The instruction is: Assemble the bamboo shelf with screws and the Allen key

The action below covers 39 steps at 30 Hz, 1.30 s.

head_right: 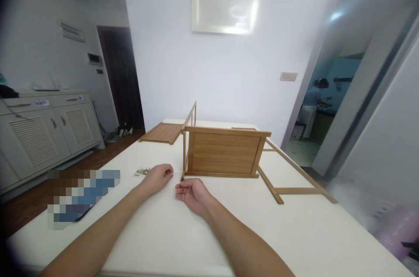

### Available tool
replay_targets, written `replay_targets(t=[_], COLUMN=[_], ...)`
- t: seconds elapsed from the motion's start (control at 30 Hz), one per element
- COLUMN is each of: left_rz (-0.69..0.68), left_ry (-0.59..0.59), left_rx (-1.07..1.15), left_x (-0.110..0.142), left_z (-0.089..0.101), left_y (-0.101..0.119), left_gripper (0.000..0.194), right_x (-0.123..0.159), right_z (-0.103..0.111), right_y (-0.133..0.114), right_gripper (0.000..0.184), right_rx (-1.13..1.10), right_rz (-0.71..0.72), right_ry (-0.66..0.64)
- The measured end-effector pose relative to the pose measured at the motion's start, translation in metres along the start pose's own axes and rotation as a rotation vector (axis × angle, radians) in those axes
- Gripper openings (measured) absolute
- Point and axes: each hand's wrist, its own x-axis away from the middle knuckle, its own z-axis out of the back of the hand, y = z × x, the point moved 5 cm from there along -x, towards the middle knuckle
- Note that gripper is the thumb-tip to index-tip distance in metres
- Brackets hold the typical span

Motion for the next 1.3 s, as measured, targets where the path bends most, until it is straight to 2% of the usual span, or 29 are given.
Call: replay_targets(t=[0.23, 0.63, 0.93, 1.3], left_rz=[0.031, 0.139, 0.034, 0.018], left_ry=[0.001, -0.022, -0.024, -0.029], left_rx=[0.071, -0.245, -0.147, -0.166], left_x=[-0.002, 0.003, 0.005, 0.004], left_z=[-0.003, 0.003, 0.003, 0.0], left_y=[-0.001, 0.012, 0.011, 0.014], left_gripper=[0.012, 0.019, 0.026, 0.027], right_x=[-0.001, 0.001, 0.0, 0.001], right_z=[0.001, -0.002, -0.002, -0.003], right_y=[0.001, 0.0, 0.003, 0.004], right_gripper=[0.002, 0.005, 0.005, 0.011], right_rx=[0.045, 0.093, 0.136, 0.152], right_rz=[0.022, 0.054, 0.107, 0.142], right_ry=[0.046, 0.044, 0.1, 0.17])
